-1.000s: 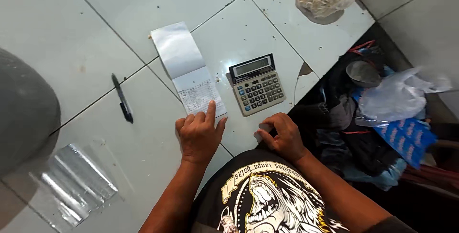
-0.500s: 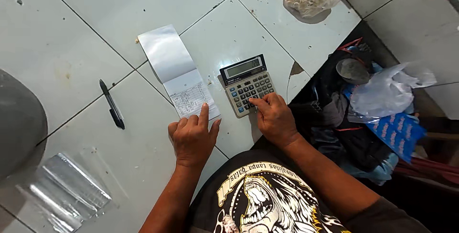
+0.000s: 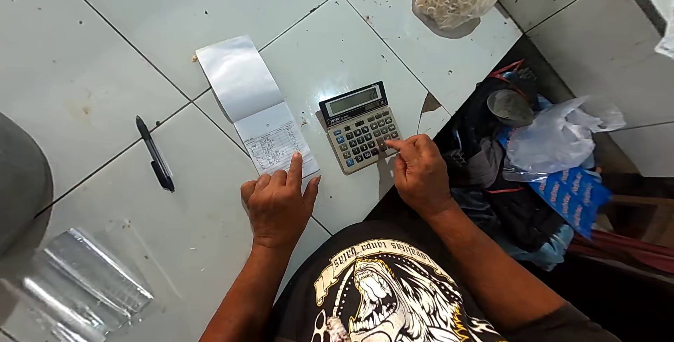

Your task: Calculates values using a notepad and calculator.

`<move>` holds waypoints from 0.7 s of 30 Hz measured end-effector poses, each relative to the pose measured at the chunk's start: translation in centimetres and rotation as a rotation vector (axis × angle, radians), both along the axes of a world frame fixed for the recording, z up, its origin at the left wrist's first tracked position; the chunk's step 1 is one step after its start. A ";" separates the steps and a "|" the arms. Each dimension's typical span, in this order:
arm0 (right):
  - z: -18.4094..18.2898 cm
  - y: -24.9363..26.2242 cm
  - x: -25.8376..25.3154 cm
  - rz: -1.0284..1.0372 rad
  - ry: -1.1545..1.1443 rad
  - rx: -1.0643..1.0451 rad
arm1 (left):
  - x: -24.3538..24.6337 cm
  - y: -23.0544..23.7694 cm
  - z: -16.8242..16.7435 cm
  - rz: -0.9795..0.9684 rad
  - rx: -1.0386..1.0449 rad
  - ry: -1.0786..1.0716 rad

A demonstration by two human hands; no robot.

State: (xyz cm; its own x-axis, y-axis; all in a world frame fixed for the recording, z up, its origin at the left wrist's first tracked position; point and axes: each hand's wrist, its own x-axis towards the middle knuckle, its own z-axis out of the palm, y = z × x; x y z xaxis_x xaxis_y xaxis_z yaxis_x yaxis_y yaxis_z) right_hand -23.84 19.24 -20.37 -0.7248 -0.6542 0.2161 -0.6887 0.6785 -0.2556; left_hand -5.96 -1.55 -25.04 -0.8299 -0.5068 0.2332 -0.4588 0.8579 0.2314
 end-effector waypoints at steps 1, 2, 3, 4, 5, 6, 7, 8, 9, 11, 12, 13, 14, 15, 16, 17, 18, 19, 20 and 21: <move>-0.3 0.0 0.0 0.006 -0.014 0.033 | 0.0 0.0 0.0 0.000 -0.003 0.000; -0.5 0.2 0.1 0.016 -0.023 0.055 | 0.0 0.0 0.0 -0.002 -0.003 0.002; -0.6 0.3 0.1 0.024 -0.026 0.060 | -0.1 0.0 0.1 -0.001 0.000 0.005; -0.6 0.3 0.2 0.029 -0.032 0.049 | -0.1 0.1 0.2 0.004 0.001 0.008; -0.6 0.4 0.5 0.034 -0.042 0.023 | -0.1 0.1 0.3 0.008 0.001 0.011; -0.8 0.6 0.9 0.045 -0.050 -0.023 | 0.0 0.0 0.4 0.007 -0.002 0.015; -1.1 0.9 1.4 0.071 -0.057 -0.079 | 0.0 0.0 0.4 0.007 0.000 0.018; -1.7 1.3 1.8 0.115 -0.080 -0.129 | 0.0 0.0 0.4 0.008 0.001 0.021; -2.3 1.8 2.2 0.170 -0.120 -0.151 | 0.0 0.0 0.4 0.010 0.005 0.018; -3.6 2.6 2.9 0.262 -0.188 -0.122 | 0.0 0.0 0.3 0.012 0.006 0.009; -4.0 2.7 3.2 0.287 -0.194 -0.103 | -0.1 0.0 0.4 0.012 0.002 0.006; -4.3 2.7 3.4 0.295 -0.193 -0.090 | -0.1 0.0 0.4 0.011 0.001 0.006; -4.3 2.7 3.4 0.298 -0.192 -0.084 | -0.1 0.0 0.4 0.011 0.003 0.005; -4.3 2.7 3.4 0.296 -0.192 -0.080 | -0.1 0.0 0.4 0.013 0.002 0.003; -4.3 2.7 3.4 0.293 -0.193 -0.079 | -0.1 0.1 0.4 0.014 0.002 0.003; -4.3 2.7 3.4 0.290 -0.194 -0.078 | 0.0 0.1 0.4 0.015 0.004 0.004; -4.3 2.7 3.3 0.290 -0.194 -0.079 | 0.1 0.2 0.4 0.015 0.004 0.010; -4.3 2.7 3.3 0.290 -0.192 -0.080 | 0.2 0.2 0.3 0.016 0.005 0.019; -4.3 2.7 3.3 0.290 -0.190 -0.082 | 0.3 0.4 0.2 0.016 0.006 0.028; -4.3 2.7 3.3 0.289 -0.186 -0.085 | 0.5 0.4 0.1 0.016 0.004 0.036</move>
